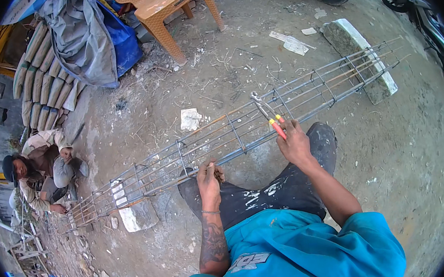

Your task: The person constructs a rebar cage by wrapping tie wire around intersecting metal bars by hand and twisting and tightening the wire using pliers.

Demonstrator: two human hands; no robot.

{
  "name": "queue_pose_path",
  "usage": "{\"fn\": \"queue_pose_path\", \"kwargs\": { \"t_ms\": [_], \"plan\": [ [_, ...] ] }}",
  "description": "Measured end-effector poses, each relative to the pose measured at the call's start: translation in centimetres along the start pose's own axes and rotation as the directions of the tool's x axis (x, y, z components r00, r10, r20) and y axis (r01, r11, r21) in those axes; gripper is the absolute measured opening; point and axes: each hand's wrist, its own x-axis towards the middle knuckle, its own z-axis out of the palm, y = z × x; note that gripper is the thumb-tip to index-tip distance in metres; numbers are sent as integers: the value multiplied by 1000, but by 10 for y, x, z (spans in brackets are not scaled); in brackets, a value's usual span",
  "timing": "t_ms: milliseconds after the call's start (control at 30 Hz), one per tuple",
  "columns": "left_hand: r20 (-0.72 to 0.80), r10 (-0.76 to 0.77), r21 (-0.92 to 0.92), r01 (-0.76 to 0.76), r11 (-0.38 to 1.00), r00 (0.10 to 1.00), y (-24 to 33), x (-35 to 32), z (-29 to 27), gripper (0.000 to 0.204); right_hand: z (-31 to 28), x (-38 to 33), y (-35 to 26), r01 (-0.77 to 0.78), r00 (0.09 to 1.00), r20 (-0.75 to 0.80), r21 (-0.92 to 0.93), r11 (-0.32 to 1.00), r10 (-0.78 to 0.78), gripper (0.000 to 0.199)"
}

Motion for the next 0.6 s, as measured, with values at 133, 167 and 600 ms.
{"fn": "queue_pose_path", "kwargs": {
  "t_ms": [133, 167, 600],
  "plan": [
    [41, 0, -61, 3, 998, 999, -6, -7, 4, 22, -4, 28, 31, 6, 985, -169, -131, 991, -28, 33],
    [31, -2, -66, 4, 998, 1000, -7, -9, 4, 22, -6, 33, 40, 12, 973, -222, -231, 973, -65, 35],
    [162, -60, -166, 88, 982, 985, 15, -27, 22, 24, 20, -10, -48, 163, 963, 96, 535, 829, -251, 35]
  ]
}}
